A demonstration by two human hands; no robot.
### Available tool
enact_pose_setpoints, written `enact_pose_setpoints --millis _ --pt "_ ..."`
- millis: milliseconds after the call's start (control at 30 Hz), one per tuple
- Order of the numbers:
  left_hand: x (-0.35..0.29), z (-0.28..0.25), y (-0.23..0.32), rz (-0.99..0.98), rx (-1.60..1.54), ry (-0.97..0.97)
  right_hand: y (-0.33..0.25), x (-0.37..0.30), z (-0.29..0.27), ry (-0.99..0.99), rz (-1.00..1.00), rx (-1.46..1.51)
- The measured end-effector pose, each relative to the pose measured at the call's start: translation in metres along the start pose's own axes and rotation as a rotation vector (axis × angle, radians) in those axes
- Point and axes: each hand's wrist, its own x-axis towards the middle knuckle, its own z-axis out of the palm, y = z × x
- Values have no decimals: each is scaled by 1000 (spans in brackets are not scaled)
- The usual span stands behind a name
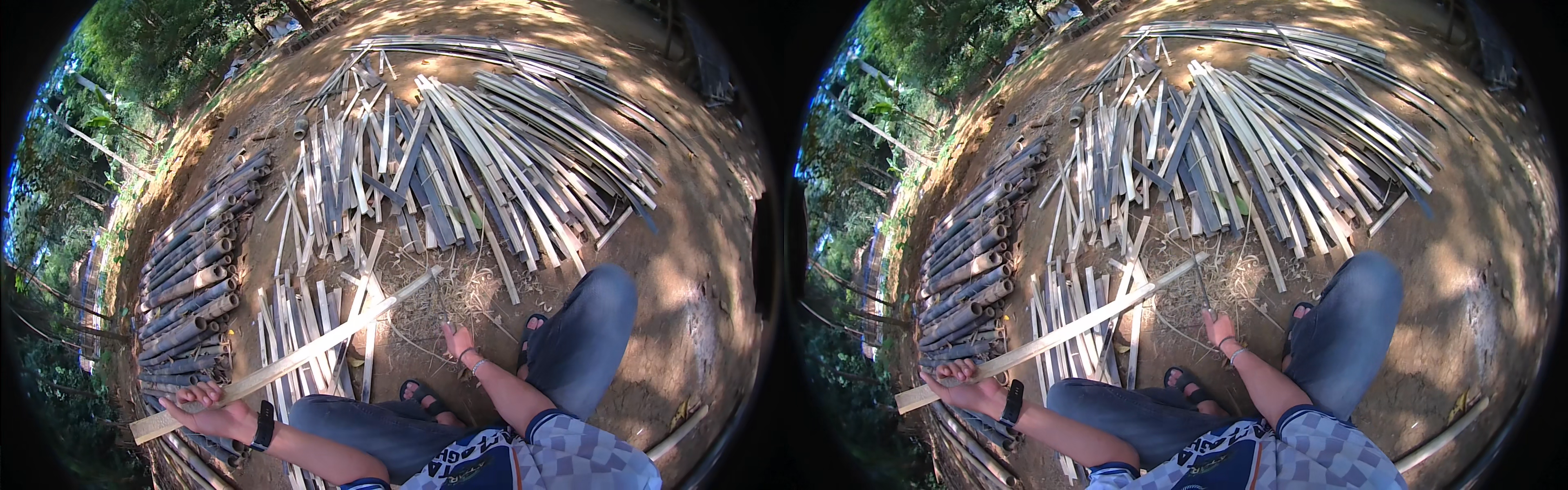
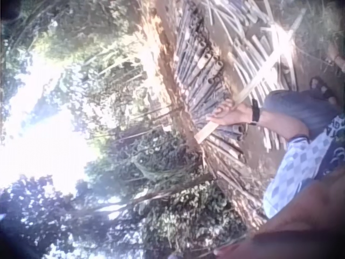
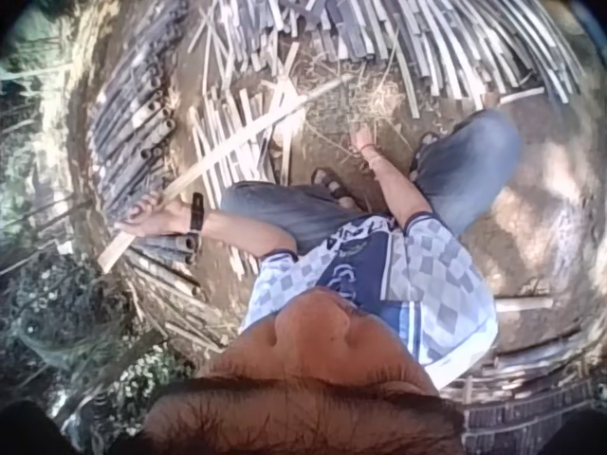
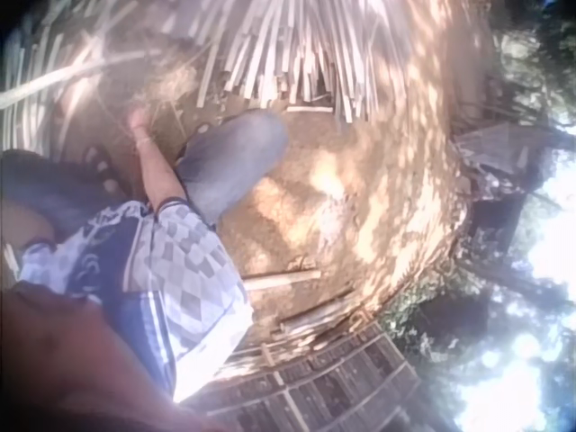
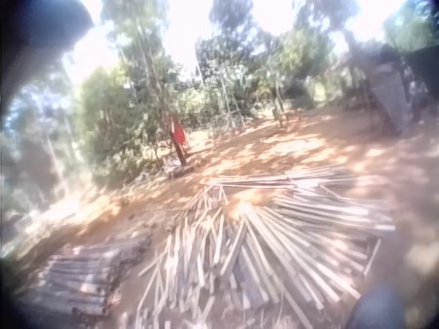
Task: The person scrapes the surface of a bamboo strip using a blade and سپس turns the piece over to scrape the other side.
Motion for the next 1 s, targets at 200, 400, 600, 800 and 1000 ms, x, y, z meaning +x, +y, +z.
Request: enact_pose_setpoints --millis 200,400,600,800,1000 --pt "-5 4 6 39 34 6 4 -8 18 56 -125 13" --pt "-8 10 -2 -4 1 3 30 28 4 117 253 86" --pt "-5 5 -1 -14 -19 -7 1 -23 18 44 -141 72" --pt "-1 -3 0 -15 -50 -105 -91 -85 -13 -170 -537 -40" --pt "-2 -13 -1 -152 -352 -502 -76 -68 -26 -196 -398 18"
